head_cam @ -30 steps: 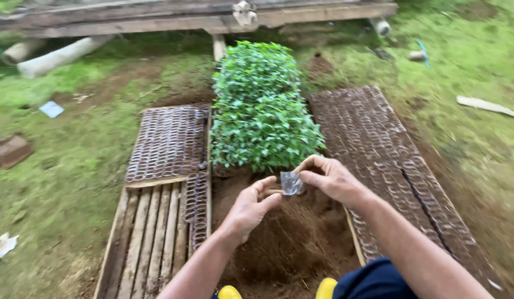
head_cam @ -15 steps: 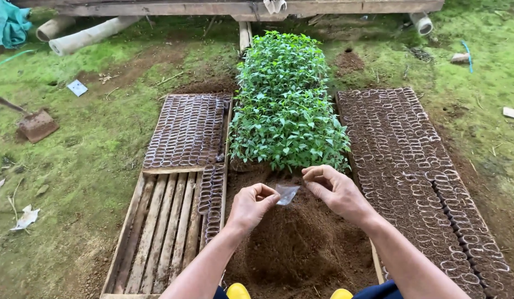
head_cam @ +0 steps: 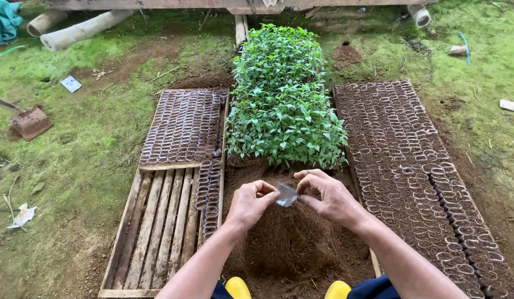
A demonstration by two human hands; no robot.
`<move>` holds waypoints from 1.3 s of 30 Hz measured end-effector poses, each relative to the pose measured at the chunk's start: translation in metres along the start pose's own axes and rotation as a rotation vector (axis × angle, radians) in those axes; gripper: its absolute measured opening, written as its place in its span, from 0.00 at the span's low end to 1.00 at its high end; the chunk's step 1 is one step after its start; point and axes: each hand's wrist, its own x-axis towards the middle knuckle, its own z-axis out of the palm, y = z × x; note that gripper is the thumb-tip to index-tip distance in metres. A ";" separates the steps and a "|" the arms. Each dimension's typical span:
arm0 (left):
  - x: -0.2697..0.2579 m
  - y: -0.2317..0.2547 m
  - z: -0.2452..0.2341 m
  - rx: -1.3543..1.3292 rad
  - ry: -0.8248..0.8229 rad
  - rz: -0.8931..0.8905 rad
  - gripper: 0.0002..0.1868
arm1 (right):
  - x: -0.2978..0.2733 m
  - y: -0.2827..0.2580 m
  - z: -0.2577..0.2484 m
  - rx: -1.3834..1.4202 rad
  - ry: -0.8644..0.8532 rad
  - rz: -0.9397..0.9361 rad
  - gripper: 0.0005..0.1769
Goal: The person fills small plastic seedling pots with soil from a large pile, then places the filled pots into a wooden tray. The person repeats this process multiple times, occasionally reaching for a small container to add contents to the pots.
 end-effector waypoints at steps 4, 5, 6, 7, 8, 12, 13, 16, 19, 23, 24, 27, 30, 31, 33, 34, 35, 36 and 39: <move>0.000 -0.001 0.003 -0.011 0.001 -0.009 0.07 | 0.000 0.001 0.003 0.012 0.012 -0.009 0.07; -0.001 0.000 0.005 -0.249 0.008 -0.054 0.12 | 0.000 0.002 0.005 0.110 0.001 0.032 0.06; -0.002 0.001 0.007 -0.487 0.015 -0.098 0.17 | 0.001 0.002 0.005 0.207 -0.010 0.073 0.06; -0.002 0.000 0.007 -0.487 0.015 -0.097 0.17 | 0.001 0.001 0.005 0.207 -0.010 0.073 0.06; -0.003 -0.001 0.006 -0.561 -0.082 -0.187 0.26 | 0.001 0.001 0.006 0.258 0.003 0.083 0.06; 0.002 -0.015 0.019 -0.588 -0.124 -0.263 0.23 | 0.000 -0.004 0.010 0.318 0.001 0.101 0.08; 0.006 -0.021 0.023 -0.589 -0.125 -0.265 0.23 | -0.001 -0.007 0.010 0.318 0.000 0.102 0.08; 0.016 -0.033 0.029 -0.601 -0.021 -0.236 0.15 | -0.004 -0.022 0.009 0.314 -0.046 0.109 0.08; 0.018 -0.033 0.028 -0.592 -0.064 -0.262 0.16 | -0.007 -0.035 0.007 0.250 -0.149 0.093 0.10; 0.014 -0.031 0.025 -0.600 -0.118 -0.329 0.16 | -0.006 -0.030 0.008 0.151 -0.166 0.056 0.09; 0.013 -0.029 0.024 -0.609 -0.116 -0.344 0.15 | -0.006 -0.029 0.009 0.129 -0.162 0.046 0.08; -0.006 0.001 0.011 -0.347 0.051 -0.025 0.21 | 0.001 -0.021 0.009 0.181 -0.074 0.111 0.10; -0.012 0.009 -0.003 0.313 0.082 0.408 0.23 | 0.005 -0.006 0.011 0.312 0.002 0.197 0.19; -0.014 0.010 0.000 0.313 0.081 0.409 0.23 | 0.004 -0.006 0.012 0.312 0.003 0.197 0.19; -0.018 0.012 0.005 0.620 0.055 0.546 0.22 | 0.002 -0.006 0.014 0.358 -0.006 0.229 0.20; -0.018 0.011 0.009 0.620 0.056 0.543 0.22 | 0.001 -0.014 0.015 0.359 -0.009 0.230 0.20; -0.017 0.009 0.012 0.645 0.072 0.571 0.19 | 0.001 -0.021 0.015 0.357 -0.016 0.234 0.22; -0.016 0.008 0.015 0.670 0.087 0.602 0.17 | 0.000 -0.028 0.015 0.354 -0.021 0.238 0.24; -0.017 0.012 0.015 0.703 0.139 0.589 0.10 | -0.001 -0.023 0.013 0.374 -0.027 0.263 0.28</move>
